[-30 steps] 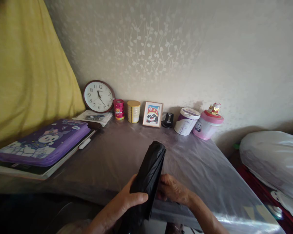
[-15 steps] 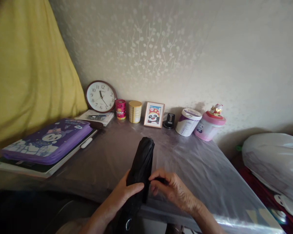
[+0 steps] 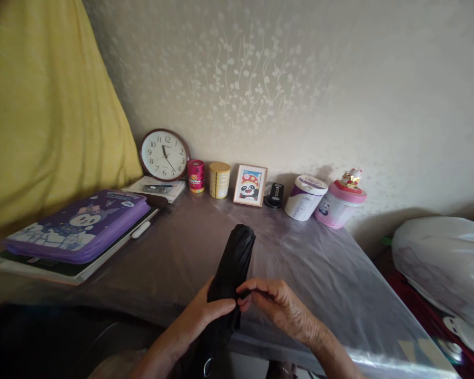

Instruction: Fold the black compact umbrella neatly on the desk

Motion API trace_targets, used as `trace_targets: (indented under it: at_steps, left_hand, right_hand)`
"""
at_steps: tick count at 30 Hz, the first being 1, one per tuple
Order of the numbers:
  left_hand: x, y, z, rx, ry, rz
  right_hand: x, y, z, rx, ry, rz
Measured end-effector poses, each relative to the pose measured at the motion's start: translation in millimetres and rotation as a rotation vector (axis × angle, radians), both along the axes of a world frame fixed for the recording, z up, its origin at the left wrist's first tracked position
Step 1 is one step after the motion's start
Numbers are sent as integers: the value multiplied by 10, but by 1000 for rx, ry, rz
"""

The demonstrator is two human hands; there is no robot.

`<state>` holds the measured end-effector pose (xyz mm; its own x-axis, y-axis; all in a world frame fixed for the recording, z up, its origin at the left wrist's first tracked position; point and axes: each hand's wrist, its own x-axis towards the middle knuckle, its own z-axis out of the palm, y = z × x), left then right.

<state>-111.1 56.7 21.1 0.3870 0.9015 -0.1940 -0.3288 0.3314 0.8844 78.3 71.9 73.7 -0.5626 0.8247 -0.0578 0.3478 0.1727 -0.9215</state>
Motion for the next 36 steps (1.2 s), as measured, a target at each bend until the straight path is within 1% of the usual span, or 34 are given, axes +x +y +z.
trace_targets:
  at_steps: [4, 6, 10, 13, 15, 20, 25, 27, 28, 30, 32, 33, 34, 35, 36]
  left_hand:
    - [0, -16, 28, -15, 32, 23]
    - [5, -30, 66, -17, 29, 6]
    - [33, -67, 133, 105, -17, -65]
    - [48, -93, 129, 205, -16, -94]
    - [51, -101, 96, 244, 34, -66]
    - [69, -94, 2, 233, 116, 10]
    - [101, -94, 22, 273, 100, 33]
    - [104, -101, 29, 295, 90, 43]
    - [102, -105, 27, 292, 75, 42]
    - [92, -110, 18, 233, 36, 24]
    - [76, -113, 14, 127, 11, 1]
    - [67, -113, 16, 80, 5, -3]
    - [60, -113, 20, 47, 1, 0]
    - [55, -113, 26, 30, -1, 4]
    - [53, -115, 33, 26, -3, 8]
  right_hand:
    - [-24, -20, 32, 32, -10, -7]
    - [-47, -46, 70, 26, -11, -2]
    - [-135, -89, 110, 77, -49, 20]
    - [-202, -99, 110, 128, -107, 31]
    - [-230, -97, 109, 183, -159, 33]
    - [-261, -84, 84, 388, -253, 39]
    - [-315, -112, 42, 494, -294, 8]
    - [-320, -113, 30, 501, -287, -41]
    - [-309, -101, 22, 490, -269, -88]
    - [-256, -45, 2, 457, -203, -251]
    - [-180, 39, -22, 412, -116, -469]
    - [-145, 80, -33, 372, -69, -557]
    - [-120, 112, -44, 311, -20, -609]
    - [-109, 131, -55, 225, 29, -621]
    - [-115, 134, -66, 122, 79, -601]
